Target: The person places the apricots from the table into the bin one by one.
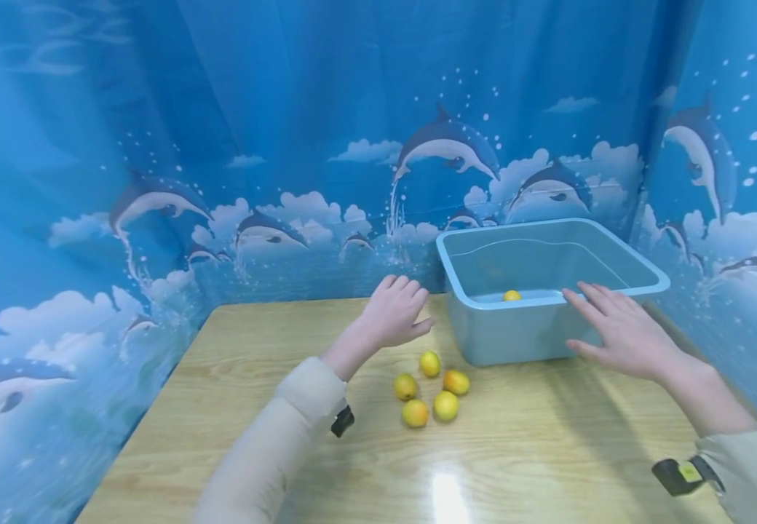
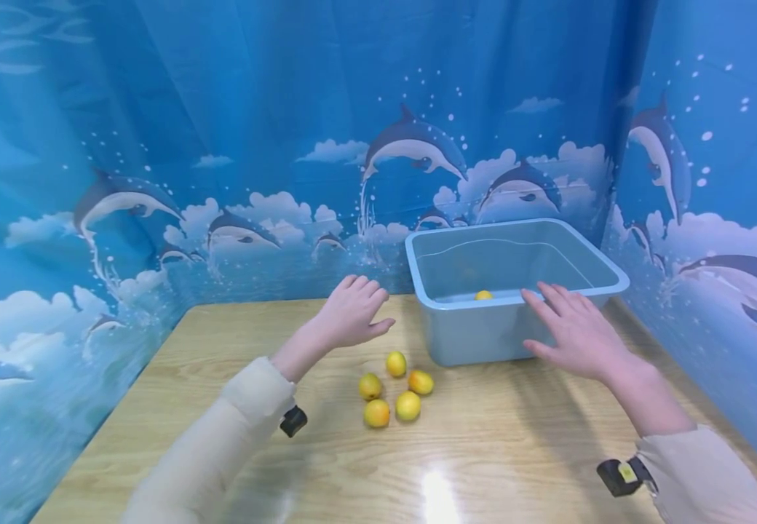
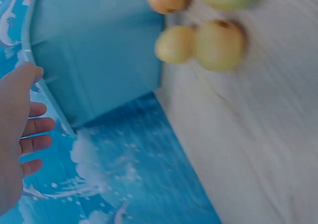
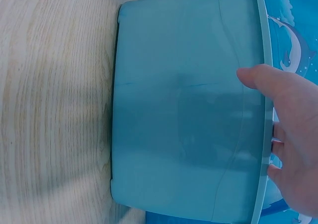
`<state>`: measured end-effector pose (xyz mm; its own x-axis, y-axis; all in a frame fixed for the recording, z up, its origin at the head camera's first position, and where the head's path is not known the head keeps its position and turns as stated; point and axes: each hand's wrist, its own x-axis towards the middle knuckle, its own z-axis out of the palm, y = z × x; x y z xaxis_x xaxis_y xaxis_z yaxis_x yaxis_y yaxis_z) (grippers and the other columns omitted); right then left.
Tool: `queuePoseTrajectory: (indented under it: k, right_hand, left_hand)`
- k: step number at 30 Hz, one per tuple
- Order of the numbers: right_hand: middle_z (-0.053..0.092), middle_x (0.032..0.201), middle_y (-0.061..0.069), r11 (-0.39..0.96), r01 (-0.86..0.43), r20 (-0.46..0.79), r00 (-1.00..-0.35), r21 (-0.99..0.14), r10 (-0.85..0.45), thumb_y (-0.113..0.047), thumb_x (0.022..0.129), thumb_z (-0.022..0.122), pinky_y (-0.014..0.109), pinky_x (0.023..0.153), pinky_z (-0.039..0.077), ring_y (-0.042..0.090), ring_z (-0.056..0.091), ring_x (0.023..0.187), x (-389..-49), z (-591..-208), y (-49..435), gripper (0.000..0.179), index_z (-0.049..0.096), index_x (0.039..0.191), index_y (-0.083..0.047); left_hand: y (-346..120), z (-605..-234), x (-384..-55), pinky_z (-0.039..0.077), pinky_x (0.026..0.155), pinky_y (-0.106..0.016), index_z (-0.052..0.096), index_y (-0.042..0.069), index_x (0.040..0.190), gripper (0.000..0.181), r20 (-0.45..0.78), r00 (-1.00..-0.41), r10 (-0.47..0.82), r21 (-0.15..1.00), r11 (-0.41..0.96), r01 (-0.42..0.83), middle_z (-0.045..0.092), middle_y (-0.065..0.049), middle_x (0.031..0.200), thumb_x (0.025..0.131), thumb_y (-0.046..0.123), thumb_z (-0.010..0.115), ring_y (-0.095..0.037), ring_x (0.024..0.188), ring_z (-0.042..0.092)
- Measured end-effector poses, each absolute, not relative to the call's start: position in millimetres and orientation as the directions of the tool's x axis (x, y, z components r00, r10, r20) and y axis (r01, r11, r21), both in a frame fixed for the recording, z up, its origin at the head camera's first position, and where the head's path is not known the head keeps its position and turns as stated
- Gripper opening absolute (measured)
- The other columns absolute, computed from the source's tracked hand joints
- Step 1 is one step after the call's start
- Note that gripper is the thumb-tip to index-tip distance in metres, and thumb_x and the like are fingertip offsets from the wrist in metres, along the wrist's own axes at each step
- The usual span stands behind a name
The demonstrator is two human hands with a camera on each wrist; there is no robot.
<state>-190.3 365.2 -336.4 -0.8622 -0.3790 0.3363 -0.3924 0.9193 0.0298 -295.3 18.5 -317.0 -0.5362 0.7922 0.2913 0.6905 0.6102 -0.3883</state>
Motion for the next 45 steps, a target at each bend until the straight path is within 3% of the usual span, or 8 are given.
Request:
queuePoseTrajectory:
  k: [6,15,22,29,45]
  right_hand:
    - [0.031,0.137,0.032,0.917,-0.396,0.349,-0.856,0.032,-0.382,-0.035,0.082,0.068,0.060,0.098,0.023,0.050,0.031,0.123,-190.1,-336.4,365.4,0.081,0.028,0.144,-0.001]
    - [0.031,0.138,0.031,0.914,-0.405,0.356,-0.851,0.025,-0.386,-0.035,0.083,0.067,0.060,0.099,0.021,0.049,0.030,0.123,-190.7,-338.7,366.4,0.081,0.026,0.144,-0.003]
    - [0.030,0.139,0.031,0.916,-0.402,0.346,-0.857,0.013,-0.381,-0.035,0.084,0.066,0.058,0.102,0.017,0.049,0.029,0.124,-189.8,-339.3,367.3,0.081,0.024,0.145,-0.004]
    - [0.030,0.139,0.031,0.914,-0.405,0.357,-0.851,0.016,-0.384,-0.034,0.083,0.067,0.059,0.102,0.018,0.049,0.029,0.124,-189.8,-339.8,366.8,0.082,0.024,0.146,-0.004]
    - [0.031,0.138,0.031,0.914,-0.404,0.363,-0.847,0.035,-0.388,-0.034,0.083,0.068,0.059,0.100,0.020,0.049,0.030,0.123,-191.3,-340.7,367.2,0.081,0.025,0.145,-0.003]
  left_hand:
    - [-7.9,-336.2,-291.4,0.039,0.083,-0.036,0.057,0.012,0.105,0.042,0.231,-0.544,0.807,-0.414,0.588,0.695,0.056,-0.002,0.094,0.088,0.050,0.051,-0.020,0.088,0.051]
    - [-28.8,-367.9,-283.5,0.041,0.087,-0.038,0.055,0.010,0.112,0.050,0.189,-0.493,0.849,-0.446,0.522,0.727,0.057,-0.003,0.098,0.085,0.052,0.056,-0.021,0.094,0.054]
    - [-32.8,-388.3,-279.0,0.039,0.091,-0.037,0.051,0.013,0.118,0.050,0.089,-0.508,0.857,-0.487,0.482,0.728,0.055,-0.001,0.101,0.087,0.052,0.051,-0.019,0.096,0.051]
    - [-34.7,-403.1,-275.8,0.038,0.094,-0.039,0.051,0.015,0.119,0.045,-0.007,-0.502,0.865,-0.500,0.432,0.751,0.055,-0.001,0.105,0.087,0.047,0.050,-0.018,0.100,0.051]
    - [-29.1,-422.5,-277.8,0.039,0.084,-0.032,0.052,0.020,0.111,0.046,-0.042,-0.503,0.863,-0.486,0.422,0.765,0.055,0.003,0.093,0.086,0.058,0.049,-0.014,0.088,0.049]
